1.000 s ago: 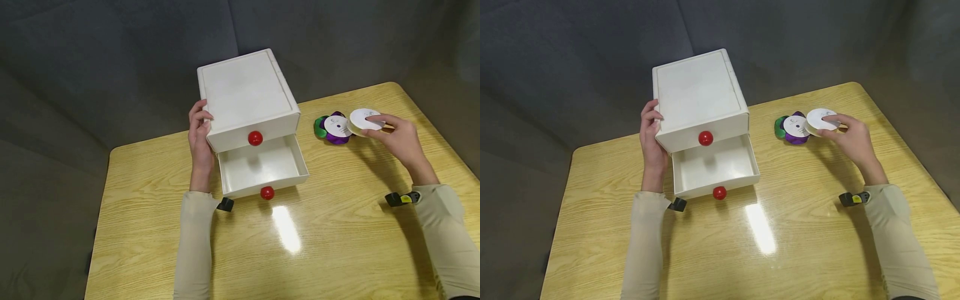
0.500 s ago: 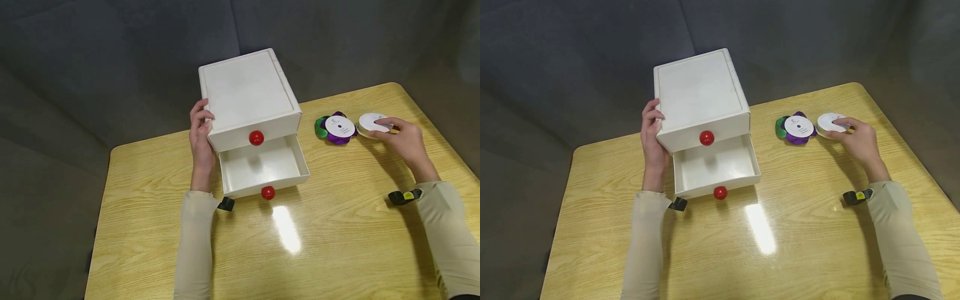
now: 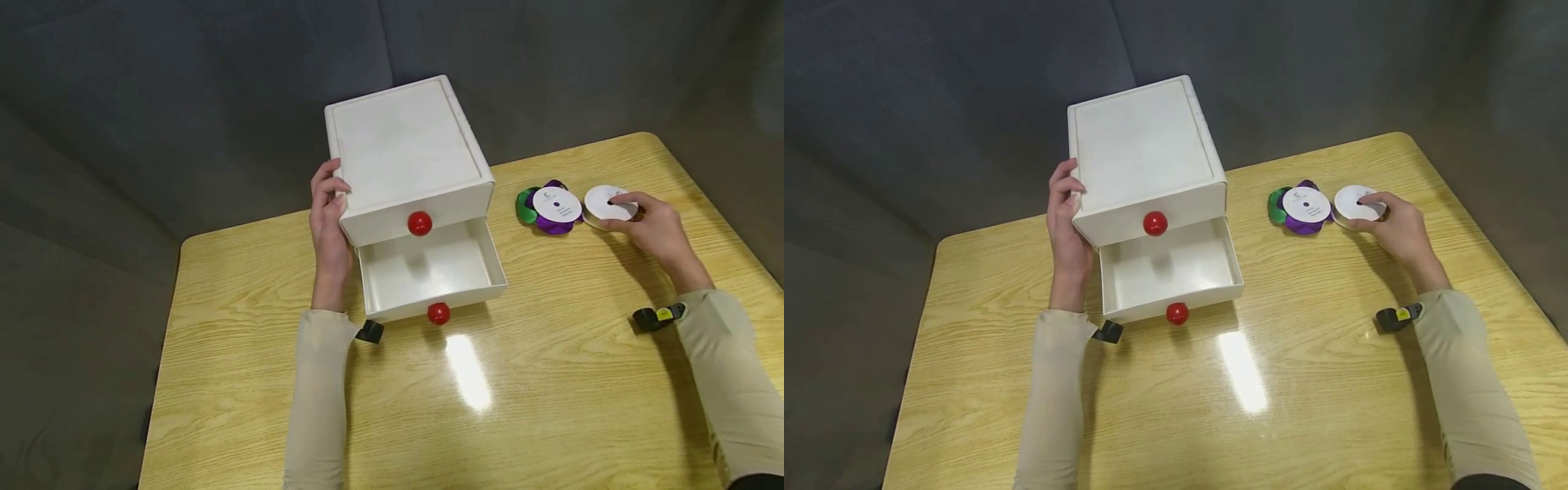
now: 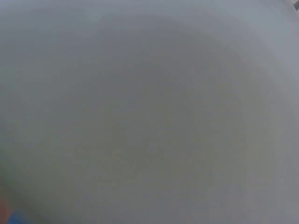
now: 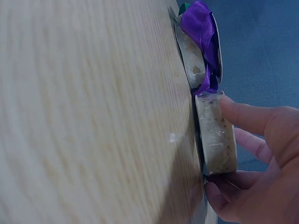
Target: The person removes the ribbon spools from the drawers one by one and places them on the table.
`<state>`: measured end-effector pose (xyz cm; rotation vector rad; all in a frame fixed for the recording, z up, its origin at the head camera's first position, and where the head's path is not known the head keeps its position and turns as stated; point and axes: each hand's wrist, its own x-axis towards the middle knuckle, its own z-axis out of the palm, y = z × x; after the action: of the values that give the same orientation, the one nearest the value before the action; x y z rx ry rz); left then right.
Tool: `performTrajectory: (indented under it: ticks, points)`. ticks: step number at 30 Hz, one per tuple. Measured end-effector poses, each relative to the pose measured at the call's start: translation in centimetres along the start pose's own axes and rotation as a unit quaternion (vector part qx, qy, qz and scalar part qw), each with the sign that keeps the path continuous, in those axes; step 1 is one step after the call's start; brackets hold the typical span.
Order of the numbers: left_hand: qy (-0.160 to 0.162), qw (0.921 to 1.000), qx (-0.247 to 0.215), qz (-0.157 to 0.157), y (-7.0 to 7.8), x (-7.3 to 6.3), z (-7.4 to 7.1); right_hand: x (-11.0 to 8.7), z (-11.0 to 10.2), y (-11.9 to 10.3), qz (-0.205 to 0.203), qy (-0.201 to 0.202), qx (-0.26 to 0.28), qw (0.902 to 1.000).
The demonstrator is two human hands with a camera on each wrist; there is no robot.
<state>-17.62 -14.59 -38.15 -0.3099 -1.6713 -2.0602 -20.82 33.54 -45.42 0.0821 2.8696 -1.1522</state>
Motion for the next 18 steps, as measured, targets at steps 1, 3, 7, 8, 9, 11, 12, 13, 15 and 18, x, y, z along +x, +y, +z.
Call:
performTrajectory:
  ticks: [1,3,7,8,9,11,12,13,15,18]
  points:
    - [0.000,1.0000,0.000,0.000,0.0,0.0,0.0,0.0,0.0,0.0,-0.001,-0.004,-0.001,1.0000]
    - [0.001,1.0000,-0.001,-0.002,0.0,0.0,0.0,0.0,0.0,0.0,-0.004,-0.013,-0.001,0.9999]
    - [0.003,1.0000,-0.001,-0.001,0.0,0.1,0.0,0.2,0.1,0.1,-0.007,-0.016,-0.002,0.9998]
    - [0.003,1.0000,-0.001,-0.001,0.0,0.1,0.0,0.2,0.1,0.1,-0.008,-0.015,-0.002,0.9999]
    - [0.003,1.0000,-0.001,0.000,-0.1,0.1,0.0,0.2,0.1,0.1,-0.009,-0.013,-0.002,0.9999]
    - [0.003,1.0000,-0.002,0.000,-0.1,0.1,0.0,0.2,0.2,0.1,-0.012,-0.006,-0.003,0.9999]
    - [0.002,1.0000,-0.002,0.000,-0.1,0.1,0.0,0.2,0.1,0.1,-0.014,-0.003,-0.003,0.9999]
    - [0.002,1.0000,-0.002,0.001,-0.1,0.1,0.0,0.1,0.1,0.0,-0.017,0.002,-0.004,0.9998]
    - [0.002,1.0000,-0.001,0.000,-0.1,0.1,0.0,-0.2,0.1,-0.4,-0.029,0.023,0.002,0.9993]
    - [0.004,1.0000,0.002,-0.002,-0.1,0.1,0.0,-1.2,0.3,-1.9,-0.051,0.071,0.029,0.9958]
